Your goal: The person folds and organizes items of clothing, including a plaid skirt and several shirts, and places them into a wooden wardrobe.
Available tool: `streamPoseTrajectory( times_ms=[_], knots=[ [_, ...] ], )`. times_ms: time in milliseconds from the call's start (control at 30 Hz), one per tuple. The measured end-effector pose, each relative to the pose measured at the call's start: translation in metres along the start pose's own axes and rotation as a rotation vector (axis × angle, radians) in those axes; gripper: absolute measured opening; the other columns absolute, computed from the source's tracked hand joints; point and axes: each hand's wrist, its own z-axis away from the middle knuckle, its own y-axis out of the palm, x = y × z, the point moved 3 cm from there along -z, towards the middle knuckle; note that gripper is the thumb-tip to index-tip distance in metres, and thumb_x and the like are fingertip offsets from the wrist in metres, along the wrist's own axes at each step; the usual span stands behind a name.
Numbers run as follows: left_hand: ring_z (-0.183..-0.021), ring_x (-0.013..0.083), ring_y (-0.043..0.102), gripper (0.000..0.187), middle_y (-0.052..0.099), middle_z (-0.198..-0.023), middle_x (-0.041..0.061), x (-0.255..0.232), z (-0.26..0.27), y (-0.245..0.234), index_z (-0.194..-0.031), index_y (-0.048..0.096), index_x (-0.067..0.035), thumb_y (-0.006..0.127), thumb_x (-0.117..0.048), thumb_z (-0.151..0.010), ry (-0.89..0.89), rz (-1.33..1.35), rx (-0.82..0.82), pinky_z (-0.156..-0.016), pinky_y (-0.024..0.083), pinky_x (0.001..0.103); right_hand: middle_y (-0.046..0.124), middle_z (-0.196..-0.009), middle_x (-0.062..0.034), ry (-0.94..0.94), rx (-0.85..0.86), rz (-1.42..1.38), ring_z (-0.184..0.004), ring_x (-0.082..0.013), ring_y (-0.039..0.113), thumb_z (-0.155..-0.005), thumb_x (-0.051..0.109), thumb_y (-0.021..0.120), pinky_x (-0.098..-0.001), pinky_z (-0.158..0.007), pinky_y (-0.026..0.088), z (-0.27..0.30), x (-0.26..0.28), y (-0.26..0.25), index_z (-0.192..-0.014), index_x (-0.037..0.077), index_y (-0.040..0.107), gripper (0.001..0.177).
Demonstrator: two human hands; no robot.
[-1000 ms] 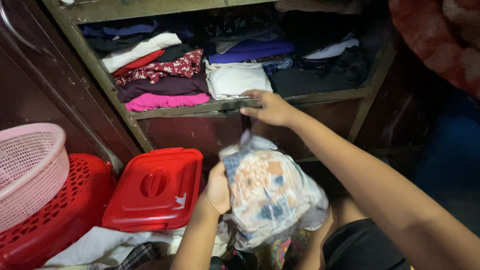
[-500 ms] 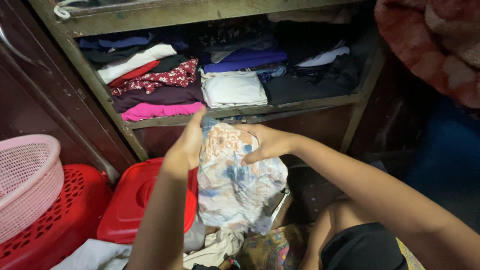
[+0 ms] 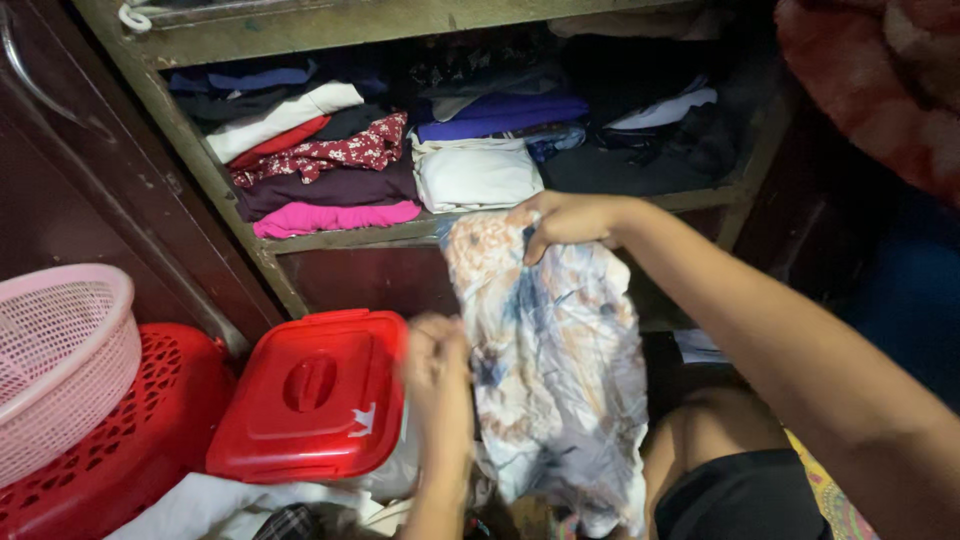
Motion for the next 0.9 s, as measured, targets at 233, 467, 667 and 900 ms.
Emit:
streamPoseTrajectory(
  times_ms=[233, 467, 667, 900],
  knots=[
    [-0.148, 0.0325, 0.037, 0.077, 0.039, -0.162, 0.007, 0.098, 0.039, 0.068, -0.158, 0.031, -0.026, 0.048, -0.061, -0.092, -0.96, 0.674, -0.073, -0.116, 0.027, 0.064, 0.071, -0.123, -0.0188, 0.031, -0.029, -0.214, -0.108, -0.0229, 0.07, -0.073, 0.001, 0.076, -0.0348, -0.086, 0.058, 0.015, 0.02, -0.002, -0.142, 0.002, 0.058, 0.071],
    [-0.142, 0.0354, 0.042, 0.096, 0.044, -0.158, 0.011, 0.064, -0.003, 0.087, -0.156, 0.038, -0.016, 0.03, -0.08, -0.085, -0.597, 1.326, -0.072, -0.115, 0.031, 0.056, 0.07, -0.127, -0.0159, 0.029, 0.063, -0.344, -0.113, -0.0212, 0.07, -0.074, 0.003, 0.076, -0.0341, -0.09, 0.059, 0.035, 0.048, 0.047, -0.145, 0.003, 0.051, 0.075],
    [-0.138, 0.0357, 0.043, 0.093, 0.044, -0.153, 0.013, 0.069, -0.01, 0.094, -0.153, 0.037, -0.011, 0.034, -0.078, -0.089, -0.47, 1.341, 0.172, -0.116, 0.032, 0.054, 0.074, -0.116, -0.0143, -0.044, 0.309, -0.606, -0.098, -0.0214, 0.073, -0.077, 0.002, 0.074, -0.0351, -0.083, 0.061, 0.055, 0.066, 0.074, -0.142, 0.0, 0.06, 0.067],
    [-0.129, 0.0356, 0.048, 0.089, 0.048, -0.143, 0.015, 0.096, -0.016, 0.065, -0.147, 0.041, -0.007, 0.039, -0.075, -0.089, -0.677, 1.248, -0.01, -0.112, 0.036, 0.054, 0.076, -0.097, -0.0128, -0.004, 0.104, -0.729, -0.081, -0.0214, 0.075, -0.076, 0.0, 0.068, -0.0377, -0.075, 0.063, 0.021, 0.056, 0.041, -0.134, 0.005, 0.063, 0.058]
  ],
)
